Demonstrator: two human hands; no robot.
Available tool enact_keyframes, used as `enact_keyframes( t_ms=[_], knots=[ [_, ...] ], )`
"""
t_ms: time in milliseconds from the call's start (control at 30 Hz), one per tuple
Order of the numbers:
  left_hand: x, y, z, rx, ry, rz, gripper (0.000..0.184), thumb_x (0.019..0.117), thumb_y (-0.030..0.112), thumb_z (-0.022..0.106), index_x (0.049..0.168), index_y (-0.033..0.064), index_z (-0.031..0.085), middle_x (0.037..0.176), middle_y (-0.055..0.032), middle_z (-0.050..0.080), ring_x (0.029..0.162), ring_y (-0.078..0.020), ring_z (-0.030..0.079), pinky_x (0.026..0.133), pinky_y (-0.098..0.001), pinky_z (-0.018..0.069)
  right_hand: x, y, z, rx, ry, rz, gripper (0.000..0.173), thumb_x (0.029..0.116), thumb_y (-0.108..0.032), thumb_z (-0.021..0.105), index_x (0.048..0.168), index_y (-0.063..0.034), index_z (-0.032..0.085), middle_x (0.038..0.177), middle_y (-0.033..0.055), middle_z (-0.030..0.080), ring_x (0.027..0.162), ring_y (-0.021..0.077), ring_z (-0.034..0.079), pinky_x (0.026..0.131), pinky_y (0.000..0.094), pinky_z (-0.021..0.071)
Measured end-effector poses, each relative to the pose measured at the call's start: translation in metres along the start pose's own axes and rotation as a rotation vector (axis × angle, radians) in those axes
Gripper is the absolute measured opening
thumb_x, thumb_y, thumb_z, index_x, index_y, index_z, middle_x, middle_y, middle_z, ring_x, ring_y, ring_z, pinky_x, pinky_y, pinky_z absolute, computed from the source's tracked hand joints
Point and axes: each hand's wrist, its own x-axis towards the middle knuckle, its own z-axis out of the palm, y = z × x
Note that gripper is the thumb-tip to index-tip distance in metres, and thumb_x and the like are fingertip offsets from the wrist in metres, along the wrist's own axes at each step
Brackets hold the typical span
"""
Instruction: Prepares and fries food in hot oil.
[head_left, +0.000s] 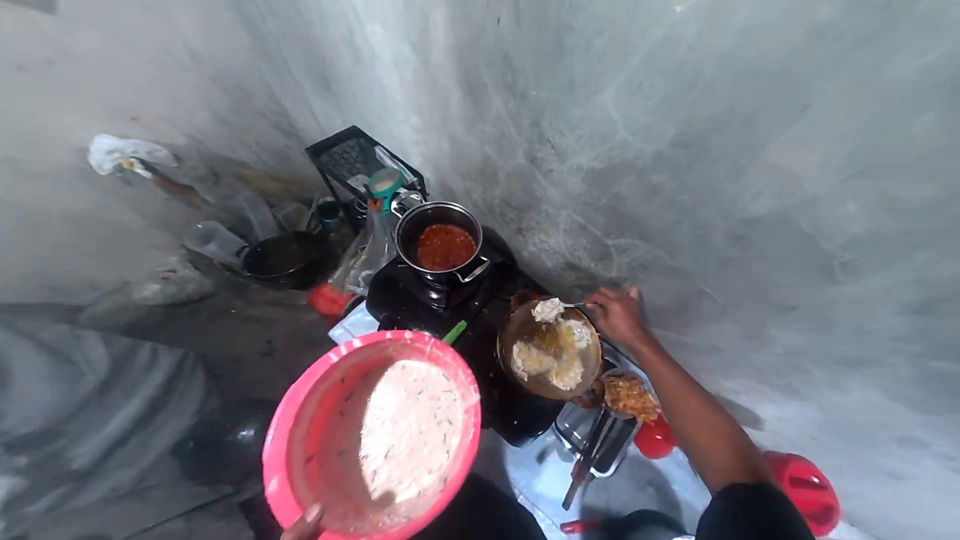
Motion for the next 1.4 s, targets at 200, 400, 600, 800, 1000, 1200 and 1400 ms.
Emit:
enact_keyframes(
  t_ms=[200, 400, 600, 800, 1000, 1200, 1400],
  knots=[
    [-0.008, -0.007, -0.011, 0.004, 0.086, 0.070, 0.017, 0.0934, 0.035, 0.061, 0.105, 0.0302, 0.071, 0.099, 0.0112, 0.077, 0.095, -0.0003, 0.071, 0.083, -0.0236, 0.0601, 0.001, 0.005, -0.002, -0.026, 0.043, -0.063, 0.017, 0.1009, -0.020, 0.064, 0.108, -0.0190, 0.079, 0.107, 0.0074, 0.073, 0.103, 0.0277, 0.068, 0.102, 0.0614, 0.0400],
    [-0.007, -0.005, -0.007, -0.025, 0.114, 0.074, 0.017, 0.0940, 0.032, 0.057, 0.104, 0.0298, 0.071, 0.097, 0.0112, 0.077, 0.092, 0.0001, 0.072, 0.081, -0.0229, 0.0605, -0.008, -0.009, -0.012, -0.147, 0.137, -0.056, 0.018, 0.1007, -0.018, 0.062, 0.108, -0.0186, 0.078, 0.108, 0.0095, 0.072, 0.103, 0.0306, 0.067, 0.099, 0.0619, 0.0405],
    [-0.009, -0.004, -0.008, -0.058, 0.119, 0.066, 0.016, 0.0924, 0.033, 0.060, 0.103, 0.0299, 0.072, 0.096, 0.0103, 0.077, 0.090, -0.0009, 0.072, 0.080, -0.0239, 0.0609, -0.018, -0.018, -0.019, -0.171, 0.039, -0.133, 0.019, 0.1007, -0.016, 0.061, 0.109, -0.0183, 0.077, 0.111, 0.0067, 0.072, 0.107, 0.0292, 0.067, 0.100, 0.0636, 0.0397],
    [-0.014, 0.001, -0.009, -0.070, 0.093, 0.054, 0.019, 0.0910, 0.037, 0.062, 0.106, 0.0290, 0.071, 0.098, 0.0084, 0.077, 0.094, -0.0029, 0.072, 0.083, -0.0266, 0.0611, 0.007, -0.022, -0.021, -0.165, -0.064, -0.119, 0.016, 0.0992, -0.015, 0.063, 0.105, -0.0183, 0.078, 0.111, 0.0072, 0.072, 0.108, 0.0299, 0.066, 0.101, 0.0652, 0.0390],
    [-0.025, 0.007, -0.017, -0.069, 0.117, 0.083, 0.018, 0.0928, 0.027, 0.056, 0.100, 0.0295, 0.072, 0.095, 0.0115, 0.077, 0.090, 0.0019, 0.071, 0.080, -0.0208, 0.0599, 0.025, -0.024, -0.027, -0.217, -0.104, -0.132, 0.014, 0.0999, -0.020, 0.064, 0.107, -0.0202, 0.077, 0.114, 0.0048, 0.071, 0.114, 0.0283, 0.065, 0.105, 0.0674, 0.0370],
    [-0.030, 0.002, -0.038, -0.071, 0.072, 0.066, 0.016, 0.0925, 0.033, 0.061, 0.102, 0.0310, 0.073, 0.097, 0.0117, 0.077, 0.092, 0.0012, 0.071, 0.082, -0.0222, 0.0598, 0.029, -0.038, -0.041, -0.260, -0.133, -0.125, 0.014, 0.0983, -0.017, 0.067, 0.107, -0.0196, 0.077, 0.114, 0.0049, 0.072, 0.113, 0.0286, 0.065, 0.104, 0.0678, 0.0367],
    [-0.033, 0.007, -0.026, -0.127, 0.095, 0.013, 0.022, 0.0902, 0.032, 0.060, 0.109, 0.0234, 0.066, 0.098, 0.0069, 0.077, 0.093, -0.0042, 0.073, 0.081, -0.0267, 0.0617, 0.025, -0.052, -0.063, -0.329, -0.048, -0.152, 0.023, 0.0942, -0.004, 0.066, 0.109, -0.0193, 0.076, 0.115, 0.0080, 0.072, 0.111, 0.0335, 0.065, 0.099, 0.0695, 0.0390]
  ],
)
